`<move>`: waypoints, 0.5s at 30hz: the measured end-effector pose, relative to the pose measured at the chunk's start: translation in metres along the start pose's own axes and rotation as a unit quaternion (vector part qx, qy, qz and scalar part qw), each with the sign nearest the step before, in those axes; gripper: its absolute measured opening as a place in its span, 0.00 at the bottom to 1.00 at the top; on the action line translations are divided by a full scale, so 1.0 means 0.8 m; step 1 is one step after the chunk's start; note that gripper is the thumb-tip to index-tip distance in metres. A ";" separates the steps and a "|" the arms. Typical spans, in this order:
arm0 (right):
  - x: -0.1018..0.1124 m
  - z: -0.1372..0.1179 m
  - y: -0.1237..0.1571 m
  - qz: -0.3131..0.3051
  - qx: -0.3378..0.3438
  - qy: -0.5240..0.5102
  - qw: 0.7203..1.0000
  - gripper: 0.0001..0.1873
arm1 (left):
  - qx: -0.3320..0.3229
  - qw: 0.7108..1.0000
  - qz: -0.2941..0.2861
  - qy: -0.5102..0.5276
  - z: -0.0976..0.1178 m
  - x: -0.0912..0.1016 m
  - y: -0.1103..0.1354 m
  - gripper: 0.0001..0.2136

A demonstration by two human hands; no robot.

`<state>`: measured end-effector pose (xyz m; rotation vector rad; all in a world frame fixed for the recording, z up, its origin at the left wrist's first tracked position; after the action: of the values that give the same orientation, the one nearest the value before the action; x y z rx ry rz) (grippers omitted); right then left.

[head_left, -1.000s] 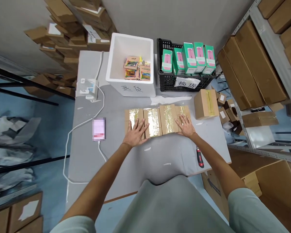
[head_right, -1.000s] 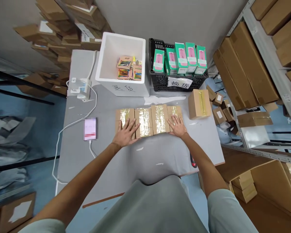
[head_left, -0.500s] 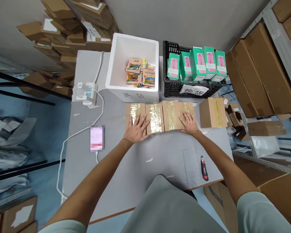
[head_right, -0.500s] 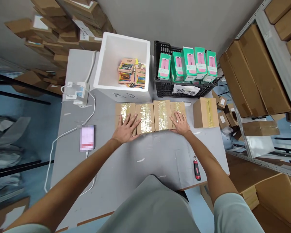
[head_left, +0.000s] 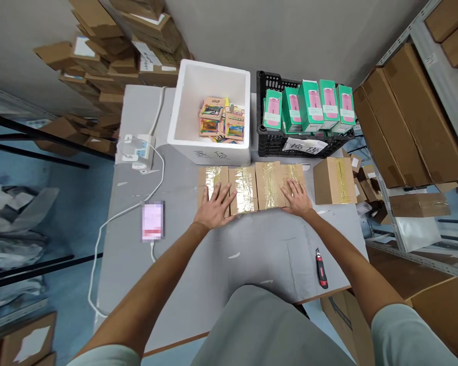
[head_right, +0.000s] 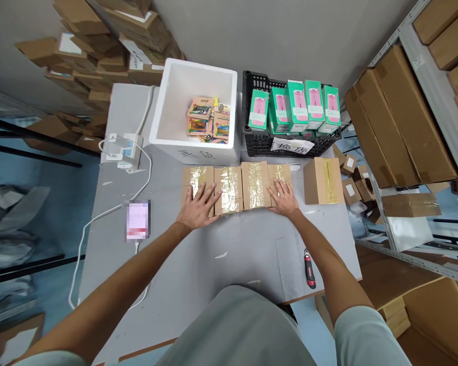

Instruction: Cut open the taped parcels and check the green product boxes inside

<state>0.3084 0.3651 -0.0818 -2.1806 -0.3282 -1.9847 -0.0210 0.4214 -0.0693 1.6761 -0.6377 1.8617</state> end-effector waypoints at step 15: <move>0.007 0.000 -0.002 0.028 -0.001 -0.031 0.999 0.59 | 0.007 0.999 0.022 0.029 -0.003 0.009 -0.001 0.46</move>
<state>0.3082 0.3667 -0.0762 -2.2311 -0.2712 -1.8923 -0.0228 0.4237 -0.0624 1.6237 -0.6436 1.9417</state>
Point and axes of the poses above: each hand's wrist, its own y-axis away from the middle knuckle, its own x-axis out of the back of the hand, z = x × y, the point moved 10 cm from there along -y, towards the middle knuckle, and after that the axes turned 4 degrees about z, right-handed, at the moved point
